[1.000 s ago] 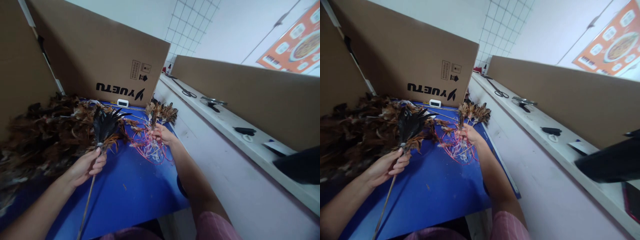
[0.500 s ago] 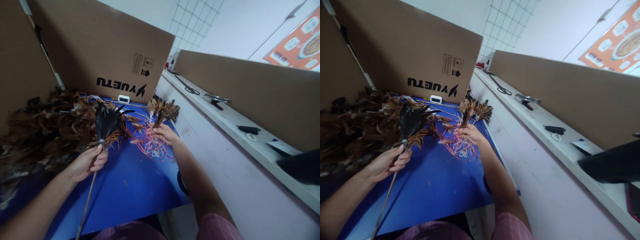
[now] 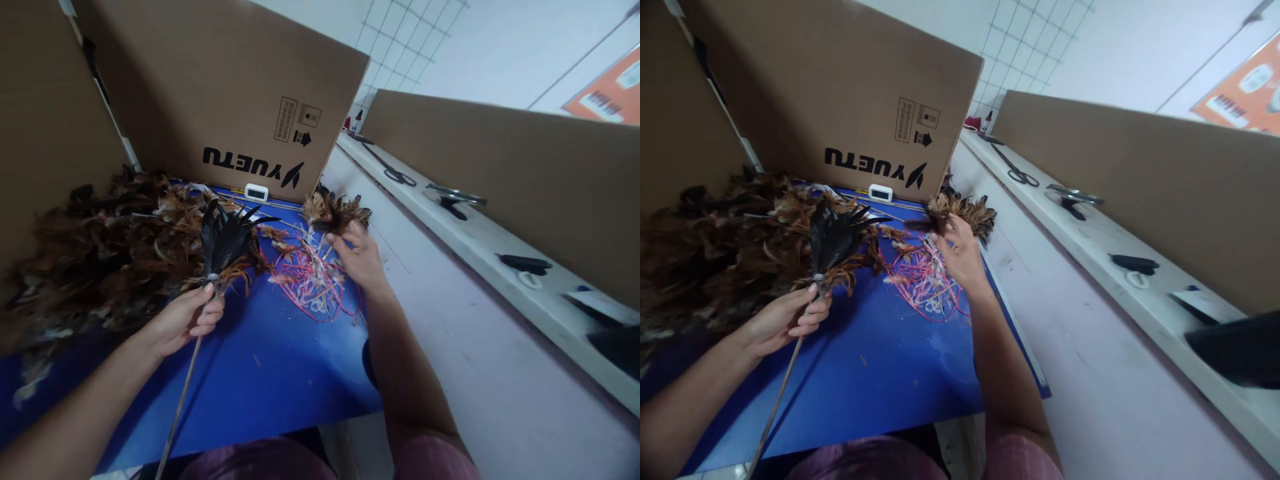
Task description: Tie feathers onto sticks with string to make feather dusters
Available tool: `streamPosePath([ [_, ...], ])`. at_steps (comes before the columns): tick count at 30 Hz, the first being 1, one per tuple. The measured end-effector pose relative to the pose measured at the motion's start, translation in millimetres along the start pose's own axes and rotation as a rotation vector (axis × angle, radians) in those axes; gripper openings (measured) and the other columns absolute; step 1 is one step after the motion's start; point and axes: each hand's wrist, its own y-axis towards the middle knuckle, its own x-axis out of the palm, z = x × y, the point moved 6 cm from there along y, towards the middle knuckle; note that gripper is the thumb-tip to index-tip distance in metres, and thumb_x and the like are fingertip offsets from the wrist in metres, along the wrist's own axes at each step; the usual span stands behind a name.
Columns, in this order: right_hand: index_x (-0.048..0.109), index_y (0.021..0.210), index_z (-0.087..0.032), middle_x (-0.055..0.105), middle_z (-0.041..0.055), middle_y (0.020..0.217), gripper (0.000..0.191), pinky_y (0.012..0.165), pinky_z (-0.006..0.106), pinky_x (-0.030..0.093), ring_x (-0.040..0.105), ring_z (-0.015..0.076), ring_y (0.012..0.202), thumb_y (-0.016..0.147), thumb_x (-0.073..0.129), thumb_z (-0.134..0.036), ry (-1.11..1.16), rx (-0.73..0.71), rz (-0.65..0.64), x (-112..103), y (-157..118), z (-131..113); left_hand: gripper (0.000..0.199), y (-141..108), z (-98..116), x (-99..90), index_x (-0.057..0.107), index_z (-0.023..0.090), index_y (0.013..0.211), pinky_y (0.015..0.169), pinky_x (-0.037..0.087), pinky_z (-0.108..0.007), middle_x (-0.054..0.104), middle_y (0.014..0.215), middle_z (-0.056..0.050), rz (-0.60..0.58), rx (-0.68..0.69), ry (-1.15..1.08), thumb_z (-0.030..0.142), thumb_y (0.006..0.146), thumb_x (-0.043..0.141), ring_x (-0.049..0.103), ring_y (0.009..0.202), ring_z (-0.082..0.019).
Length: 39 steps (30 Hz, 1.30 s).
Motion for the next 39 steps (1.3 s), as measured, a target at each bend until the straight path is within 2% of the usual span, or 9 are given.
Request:
streamPosePath([
  [4, 0.070, 0.088, -0.021, 0.065, 0.0070, 0.102, 0.022, 0.098, 0.044, 0.043, 0.056, 0.0235, 0.108, 0.087, 0.056, -0.038, -0.090, -0.044, 0.145, -19.4, 0.8, -25.8, 0.031, -0.7, -0.8, 1.9, 0.043, 0.016, 0.074, 0.033, 0.017, -0.013, 0.034, 0.062, 0.005, -0.002, -0.009, -0.018, 0.038, 0.083, 0.062, 0.024, 0.044, -0.003],
  [6, 0.070, 0.091, -0.022, 0.065, 0.0062, 0.095, 0.021, 0.093, 0.042, 0.046, 0.059, 0.0227, 0.101, 0.087, 0.056, -0.037, -0.006, 0.032, 0.181, -23.8, -5.1, -38.2, 0.032, -1.0, -1.3, 2.6, 0.043, 0.016, 0.073, 0.033, 0.016, -0.013, 0.034, 0.062, 0.006, 0.007, -0.018, -0.025, 0.039, 0.082, 0.063, 0.024, 0.044, -0.003],
  [7, 0.070, 0.093, -0.022, 0.066, 0.0049, 0.090, 0.021, 0.088, 0.040, 0.048, 0.061, 0.0209, 0.094, 0.088, 0.056, -0.037, 0.117, 0.092, 0.136, -19.9, -9.5, -44.1, 0.032, -1.1, -1.6, 2.8, 0.043, 0.016, 0.073, 0.034, 0.015, -0.013, 0.034, 0.062, 0.006, 0.015, -0.023, -0.026, 0.039, 0.082, 0.064, 0.024, 0.044, -0.003],
  [12, 0.070, 0.088, -0.020, 0.065, 0.0005, 0.070, 0.017, 0.055, 0.027, 0.049, 0.058, 0.0120, 0.056, 0.076, 0.068, -0.033, 0.720, 0.424, -0.385, 49.7, -51.3, -85.7, 0.030, -0.9, -4.5, 3.1, 0.050, 0.015, 0.080, 0.034, 0.013, -0.012, 0.035, 0.062, 0.005, 0.047, -0.039, -0.022, 0.039, 0.079, 0.066, 0.026, 0.044, -0.003],
  [16, 0.063, 0.085, -0.017, 0.061, -0.0017, 0.063, 0.020, 0.047, 0.021, 0.045, 0.057, 0.0097, 0.052, 0.073, 0.069, -0.032, 0.910, 0.558, -0.556, 107.3, -75.1, -107.1, 0.031, -0.4, -8.0, 3.9, 0.055, 0.013, 0.086, 0.033, 0.015, -0.013, 0.035, 0.060, 0.006, 0.057, -0.033, 0.014, 0.041, 0.079, 0.066, 0.025, 0.042, -0.003],
  [22, 0.055, 0.070, -0.017, 0.059, -0.0029, 0.053, 0.024, 0.038, 0.018, 0.036, 0.048, 0.0063, 0.039, 0.078, 0.064, -0.038, 0.790, 0.569, -0.585, 146.1, -67.9, -100.3, 0.029, -1.0, -10.4, 3.8, 0.057, 0.011, 0.080, 0.034, 0.017, -0.014, 0.037, 0.061, 0.004, 0.076, -0.012, 0.112, 0.040, 0.083, 0.059, 0.024, 0.044, -0.003],
  [28, 0.055, 0.066, -0.016, 0.060, -0.0023, 0.052, 0.023, 0.042, 0.016, 0.037, 0.050, 0.0051, 0.039, 0.080, 0.061, -0.032, 0.568, 0.493, -0.627, 153.1, -54.9, -95.5, 0.032, -0.9, -13.4, 7.3, 0.058, 0.013, 0.086, 0.035, 0.017, -0.013, 0.029, 0.064, 0.005, 0.050, -0.073, 0.122, 0.045, 0.085, 0.055, 0.024, 0.046, -0.003],
  [34, 0.058, 0.071, -0.015, 0.066, 0.0003, 0.063, 0.014, 0.044, 0.016, 0.041, 0.056, 0.0063, 0.043, 0.080, 0.061, -0.026, 0.550, 0.537, -0.607, 159.8, -51.9, -93.8, 0.032, -2.9, -14.2, 7.4, 0.054, 0.015, 0.092, 0.036, 0.017, -0.013, 0.031, 0.065, 0.005, 0.108, -0.078, 0.105, 0.047, 0.087, 0.050, 0.025, 0.045, -0.003],
  [39, 0.052, 0.065, -0.017, 0.065, -0.0014, 0.059, 0.021, 0.045, 0.017, 0.041, 0.057, 0.0069, 0.042, 0.079, 0.061, -0.030, 0.563, 0.557, -0.562, 168.3, -57.3, -87.8, 0.034, -6.0, -13.4, 8.4, 0.052, 0.016, 0.091, 0.037, 0.017, -0.013, 0.032, 0.066, 0.005, 0.111, -0.063, 0.140, 0.050, 0.087, 0.051, 0.026, 0.046, -0.003],
])
